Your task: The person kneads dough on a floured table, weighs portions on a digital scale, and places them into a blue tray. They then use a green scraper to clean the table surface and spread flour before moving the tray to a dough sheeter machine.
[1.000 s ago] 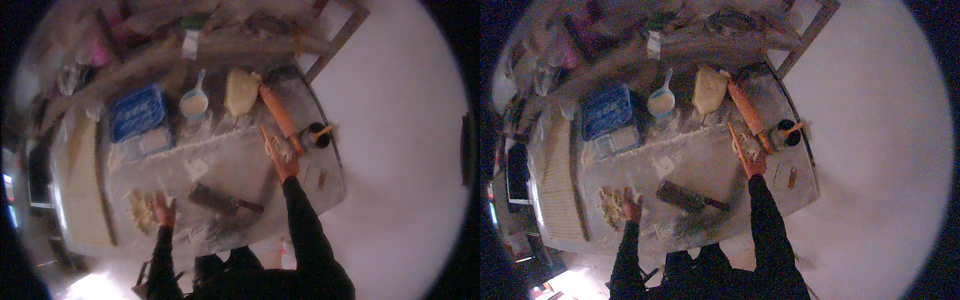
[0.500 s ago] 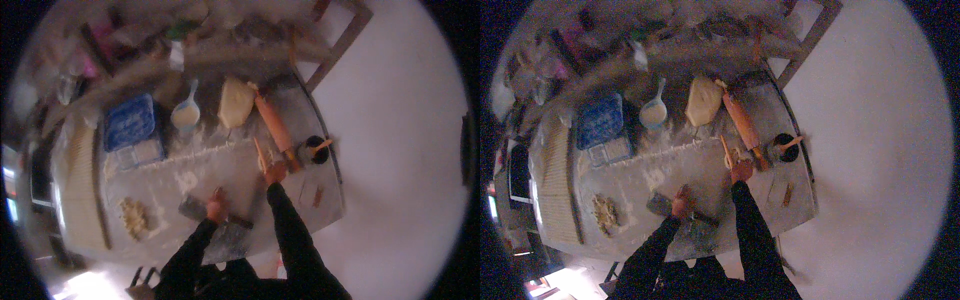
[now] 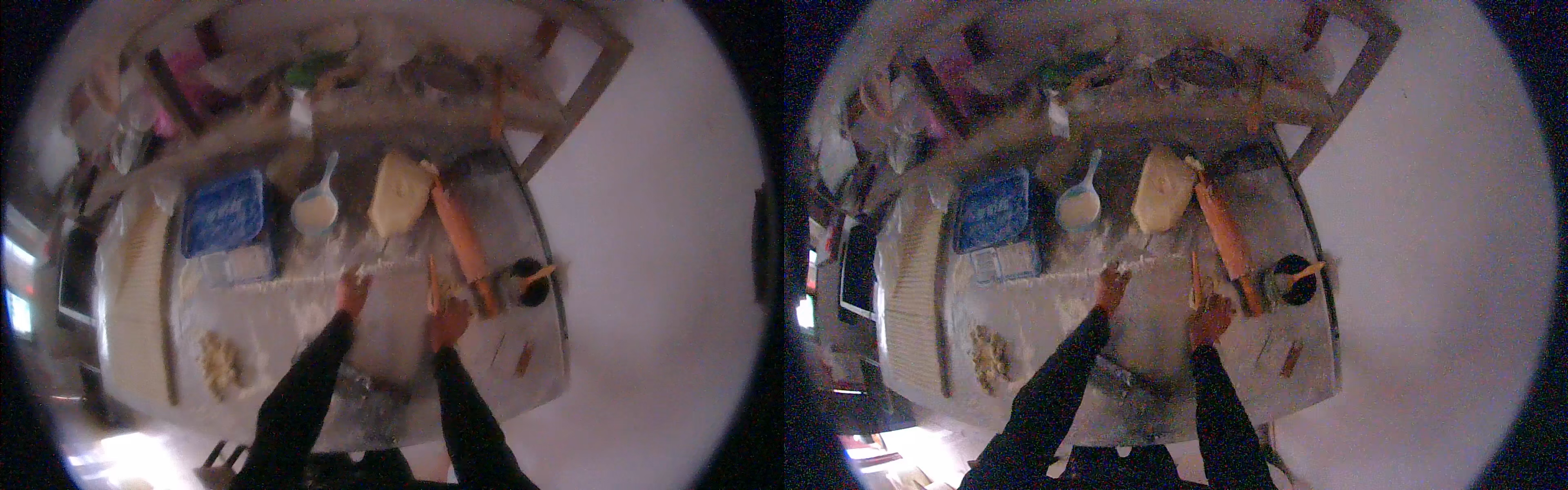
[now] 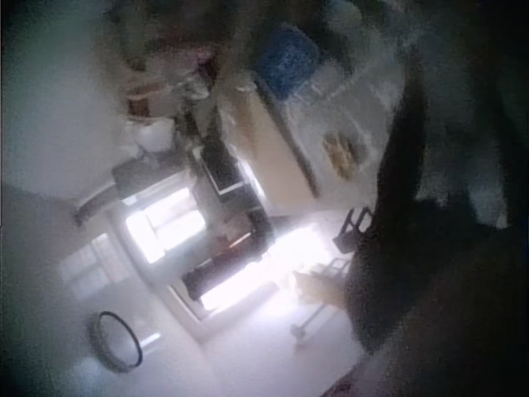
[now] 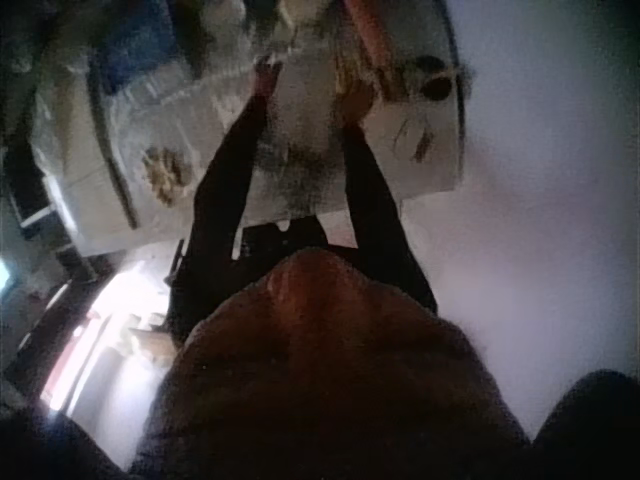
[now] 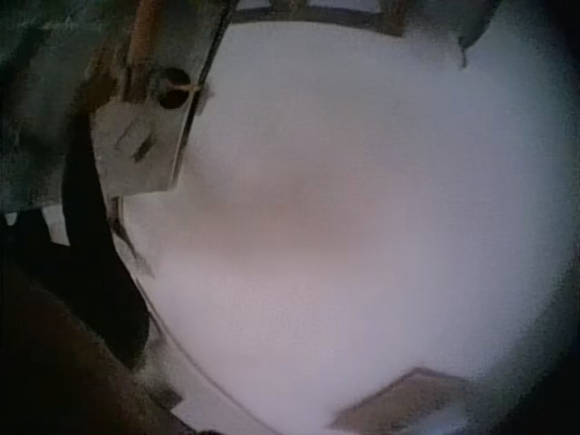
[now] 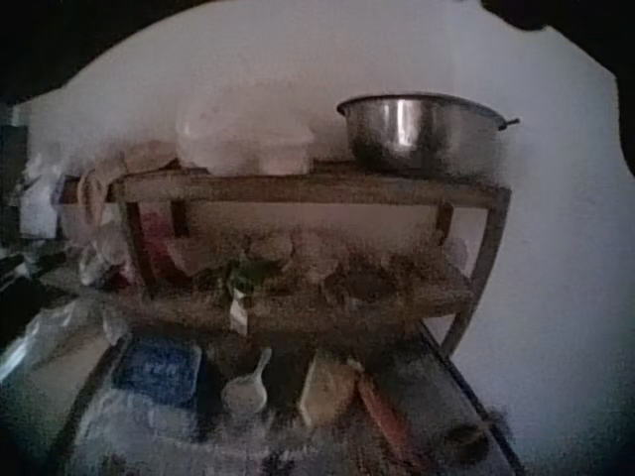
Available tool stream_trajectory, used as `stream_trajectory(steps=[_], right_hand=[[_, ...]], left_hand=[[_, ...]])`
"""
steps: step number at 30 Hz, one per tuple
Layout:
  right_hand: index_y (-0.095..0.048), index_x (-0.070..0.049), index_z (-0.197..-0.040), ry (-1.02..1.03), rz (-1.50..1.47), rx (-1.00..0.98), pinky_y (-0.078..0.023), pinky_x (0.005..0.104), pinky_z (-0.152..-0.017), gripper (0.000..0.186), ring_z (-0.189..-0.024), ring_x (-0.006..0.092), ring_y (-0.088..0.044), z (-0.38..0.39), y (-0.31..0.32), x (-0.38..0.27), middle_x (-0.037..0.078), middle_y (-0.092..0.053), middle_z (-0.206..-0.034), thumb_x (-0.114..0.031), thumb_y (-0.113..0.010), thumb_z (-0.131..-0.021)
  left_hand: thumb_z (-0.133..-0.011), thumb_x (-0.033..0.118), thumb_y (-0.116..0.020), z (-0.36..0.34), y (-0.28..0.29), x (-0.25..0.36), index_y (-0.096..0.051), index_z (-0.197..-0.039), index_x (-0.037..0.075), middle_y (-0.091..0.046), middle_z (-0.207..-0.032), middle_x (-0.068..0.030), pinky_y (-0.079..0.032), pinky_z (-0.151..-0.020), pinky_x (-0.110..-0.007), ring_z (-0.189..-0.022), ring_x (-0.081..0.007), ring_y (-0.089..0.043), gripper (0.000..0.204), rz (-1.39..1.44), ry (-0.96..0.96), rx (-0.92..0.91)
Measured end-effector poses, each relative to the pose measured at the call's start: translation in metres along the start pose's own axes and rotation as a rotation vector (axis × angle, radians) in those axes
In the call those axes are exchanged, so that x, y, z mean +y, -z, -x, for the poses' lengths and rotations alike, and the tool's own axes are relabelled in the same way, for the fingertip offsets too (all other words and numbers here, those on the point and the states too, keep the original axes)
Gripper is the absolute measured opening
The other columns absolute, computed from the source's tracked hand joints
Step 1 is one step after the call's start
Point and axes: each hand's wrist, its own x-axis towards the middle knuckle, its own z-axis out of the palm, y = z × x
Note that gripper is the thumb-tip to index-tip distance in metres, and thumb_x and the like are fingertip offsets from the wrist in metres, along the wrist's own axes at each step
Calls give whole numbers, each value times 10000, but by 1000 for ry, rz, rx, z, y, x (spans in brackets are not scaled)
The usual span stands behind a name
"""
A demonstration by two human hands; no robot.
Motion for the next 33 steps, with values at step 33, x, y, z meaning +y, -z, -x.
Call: stream_trajectory(steps=[33], right_hand=[[-445,-54,-1227,-44,-98,-270,-280,517,-956,472,-1214,346,-363,-8,0,11,130,-437,-1290,-223,-561,-801]], left_hand=[[-845,221,-574,-122,-58,69,-547,-1145,118,-477,-709,-17,-385,-538,-276,-624,-129,-461,318,571,-181,-127]])
